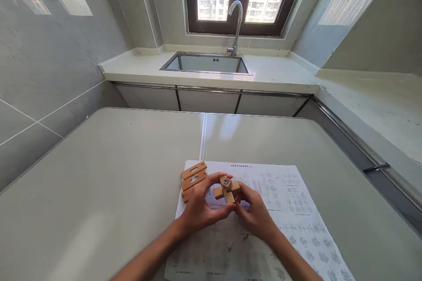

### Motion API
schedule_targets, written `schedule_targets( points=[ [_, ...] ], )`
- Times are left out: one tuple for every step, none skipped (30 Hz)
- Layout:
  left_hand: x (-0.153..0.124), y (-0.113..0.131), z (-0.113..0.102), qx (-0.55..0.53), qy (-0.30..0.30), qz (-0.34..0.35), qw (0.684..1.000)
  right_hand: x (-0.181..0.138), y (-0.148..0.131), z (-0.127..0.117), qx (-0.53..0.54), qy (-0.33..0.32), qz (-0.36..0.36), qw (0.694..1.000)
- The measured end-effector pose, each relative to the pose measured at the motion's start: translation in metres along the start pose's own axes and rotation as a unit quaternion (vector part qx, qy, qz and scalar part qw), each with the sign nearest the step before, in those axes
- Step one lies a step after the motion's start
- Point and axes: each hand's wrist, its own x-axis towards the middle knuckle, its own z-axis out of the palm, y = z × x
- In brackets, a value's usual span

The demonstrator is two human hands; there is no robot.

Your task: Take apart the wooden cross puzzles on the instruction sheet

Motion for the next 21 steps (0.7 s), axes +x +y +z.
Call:
schedule_targets(
  points=[
    [0.000, 0.000, -0.001, -0.005, -0.004, 0.000, 1.000, 0.000, -0.001, -0.001, 0.019, -0.029, 0.001, 0.999],
    [0.000, 0.000, -0.002, -0.010, -0.007, 0.000, 1.000, 0.001, -0.001, -0.002, 0.035, -0.049, 0.002, 0.998],
    [0.000, 0.000, -0.003, -0.013, -0.010, 0.001, 1.000, 0.001, -0.001, -0.003, 0.048, -0.059, 0.007, 0.997],
    [0.000, 0.000, -0.003, -0.013, -0.012, 0.002, 1.000, 0.000, 0.000, -0.003, 0.060, -0.061, 0.016, 0.996],
    [-0.001, 0.000, -0.003, -0.009, -0.012, 0.005, 1.000, 0.000, 0.002, -0.003, 0.073, -0.058, 0.029, 0.995],
    [-0.001, 0.000, -0.003, -0.003, -0.013, 0.009, 1.000, -0.001, 0.004, -0.003, 0.086, -0.054, 0.043, 0.994],
    [-0.002, 0.000, -0.003, 0.003, -0.013, 0.014, 1.000, -0.002, 0.007, -0.003, 0.099, -0.048, 0.055, 0.992],
    [-0.002, 0.000, -0.003, 0.008, -0.013, 0.019, 1.000, -0.003, 0.010, -0.003, 0.110, -0.044, 0.066, 0.991],
    [-0.003, 0.001, -0.002, 0.011, -0.014, 0.023, 1.000, -0.004, 0.012, -0.003, 0.120, -0.043, 0.072, 0.989],
    [-0.003, 0.001, -0.002, 0.013, -0.016, 0.025, 0.999, -0.004, 0.015, -0.003, 0.128, -0.042, 0.077, 0.988],
    [-0.003, 0.001, -0.002, 0.013, -0.017, 0.026, 0.999, -0.004, 0.016, -0.003, 0.134, -0.043, 0.080, 0.987],
    [-0.003, 0.001, -0.002, 0.015, -0.019, 0.025, 0.999, -0.005, 0.017, -0.003, 0.141, -0.044, 0.083, 0.986],
    [-0.003, 0.001, -0.002, 0.018, -0.020, 0.024, 0.999, -0.004, 0.017, -0.003, 0.149, -0.045, 0.085, 0.984],
    [-0.003, 0.000, -0.002, 0.023, -0.020, 0.023, 0.999, -0.004, 0.017, -0.003, 0.156, -0.046, 0.087, 0.983],
    [-0.003, 0.000, -0.002, 0.029, -0.020, 0.021, 0.999, -0.004, 0.016, -0.003, 0.165, -0.045, 0.088, 0.981],
    [-0.003, -0.001, -0.002, 0.035, -0.019, 0.020, 0.999, -0.003, 0.015, -0.003, 0.172, -0.045, 0.088, 0.980],
    [-0.003, -0.002, -0.002, 0.041, -0.018, 0.017, 0.999, -0.003, 0.013, -0.002, 0.180, -0.044, 0.088, 0.979],
    [-0.003, -0.003, -0.002, 0.043, -0.016, 0.015, 0.999, -0.002, 0.012, -0.002, 0.186, -0.042, 0.088, 0.978],
    [-0.003, -0.003, -0.002, 0.043, -0.013, 0.013, 0.999, -0.002, 0.011, -0.001, 0.190, -0.042, 0.090, 0.977],
    [-0.003, -0.004, -0.002, 0.041, -0.011, 0.010, 0.999, -0.002, 0.010, -0.001, 0.191, -0.041, 0.092, 0.976],
    [-0.003, -0.004, -0.002, 0.038, -0.007, 0.007, 0.999, -0.002, 0.010, -0.001, 0.190, -0.044, 0.096, 0.976]
  ],
)
